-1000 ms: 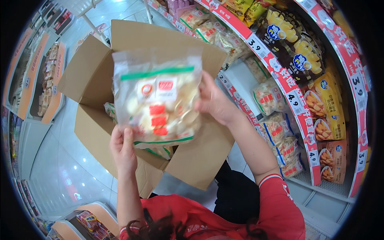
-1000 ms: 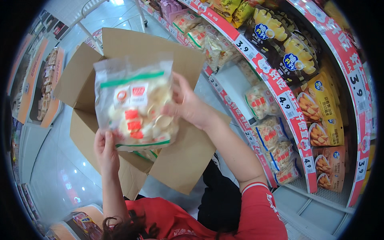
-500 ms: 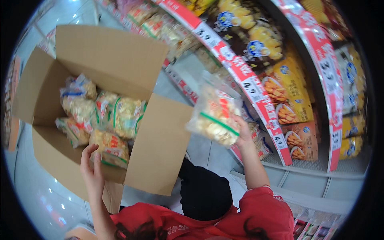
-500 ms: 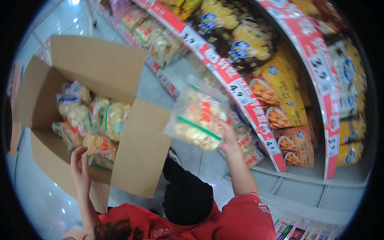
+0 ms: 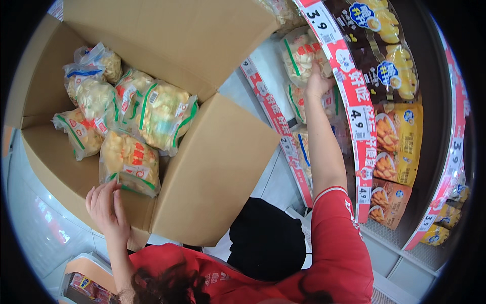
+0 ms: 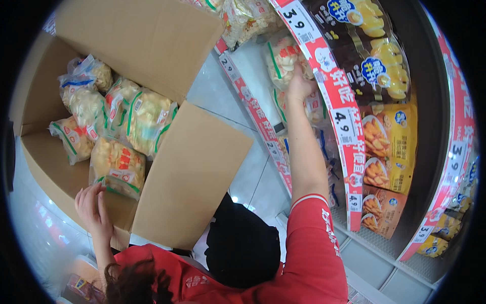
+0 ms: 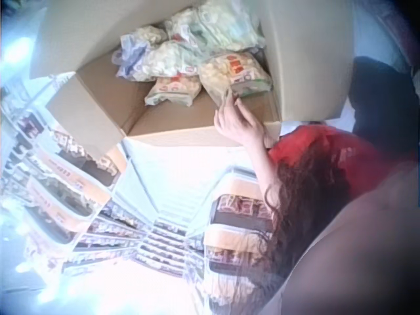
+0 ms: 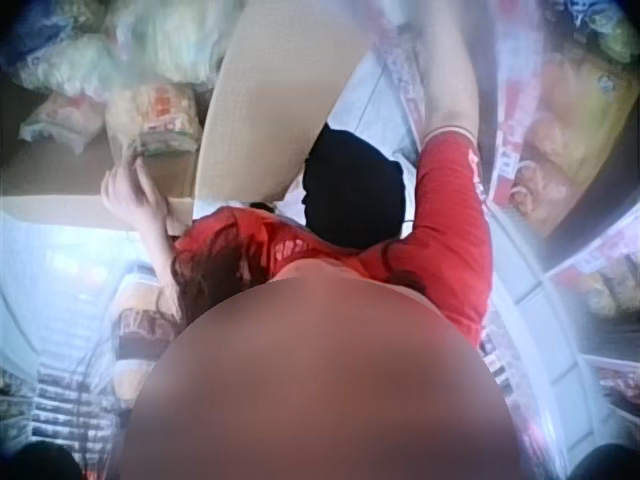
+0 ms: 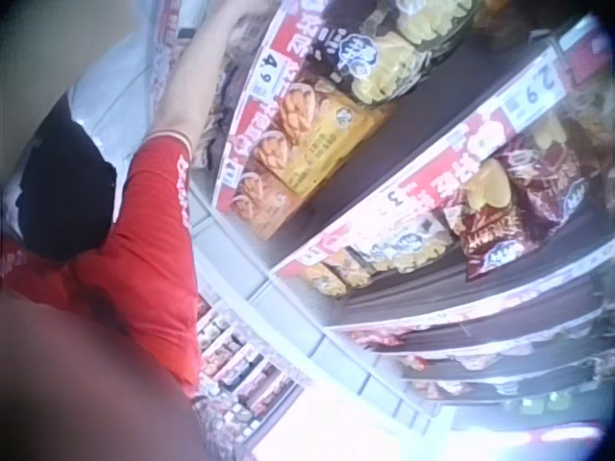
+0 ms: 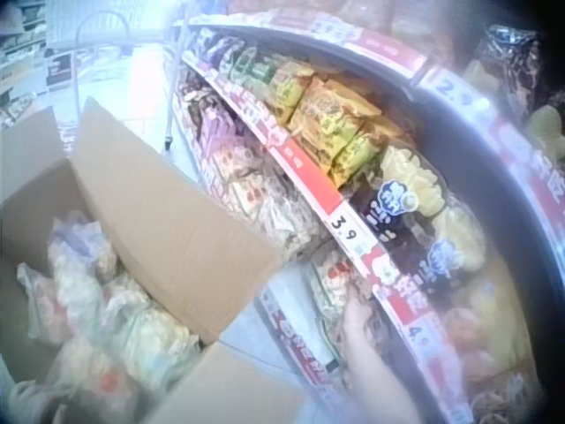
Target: The person restocks snack items in a supermarket aisle. They take packaged snacks from cardboard boxes on the floor and place them onto shelves, arranging them in rows. The person handles multiple snack packages and moves between different shelf sections.
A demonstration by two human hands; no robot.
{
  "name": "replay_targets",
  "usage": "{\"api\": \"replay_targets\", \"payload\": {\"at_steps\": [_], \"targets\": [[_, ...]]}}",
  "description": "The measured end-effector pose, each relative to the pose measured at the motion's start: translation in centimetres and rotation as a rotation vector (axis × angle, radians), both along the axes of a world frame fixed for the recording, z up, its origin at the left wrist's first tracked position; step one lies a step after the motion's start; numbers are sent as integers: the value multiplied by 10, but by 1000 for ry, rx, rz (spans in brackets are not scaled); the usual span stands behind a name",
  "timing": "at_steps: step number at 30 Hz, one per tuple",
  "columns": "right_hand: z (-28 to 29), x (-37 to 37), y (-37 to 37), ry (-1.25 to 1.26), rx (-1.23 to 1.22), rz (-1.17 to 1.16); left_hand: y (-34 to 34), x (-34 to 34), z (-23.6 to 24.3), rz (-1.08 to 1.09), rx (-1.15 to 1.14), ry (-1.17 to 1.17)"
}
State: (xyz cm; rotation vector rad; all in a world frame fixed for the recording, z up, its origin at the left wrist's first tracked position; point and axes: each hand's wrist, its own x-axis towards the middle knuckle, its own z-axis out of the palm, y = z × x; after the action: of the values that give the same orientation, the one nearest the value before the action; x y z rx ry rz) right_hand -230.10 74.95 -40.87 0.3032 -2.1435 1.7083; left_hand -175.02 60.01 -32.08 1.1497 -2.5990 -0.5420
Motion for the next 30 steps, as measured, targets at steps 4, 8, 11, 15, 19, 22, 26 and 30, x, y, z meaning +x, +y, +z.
{"api": "replay_targets", "payload": {"at_steps": [4,8,11,15,19,22,26,30], "targets": [[-4,-64,2,44,379,160,-1,-1,-2,9,-4,-24],[-9,-114,4,-106,524,211,0,-6,0,34,9,-48],[-8,-106,5,-95,655,96,0,-10,1,64,16,-61],[-7,-49,4,81,976,-131,-1,-13,1,67,25,-64],[-24,-24,-11,683,1331,283,-1,-13,2,51,28,-87],[-24,-65,-27,833,1917,189,0,-13,4,38,38,-106],[-14,-99,-37,361,2137,71,0,-13,5,45,48,-101],[-16,-38,-36,448,1975,20,-1,-13,4,46,42,-84]]}}
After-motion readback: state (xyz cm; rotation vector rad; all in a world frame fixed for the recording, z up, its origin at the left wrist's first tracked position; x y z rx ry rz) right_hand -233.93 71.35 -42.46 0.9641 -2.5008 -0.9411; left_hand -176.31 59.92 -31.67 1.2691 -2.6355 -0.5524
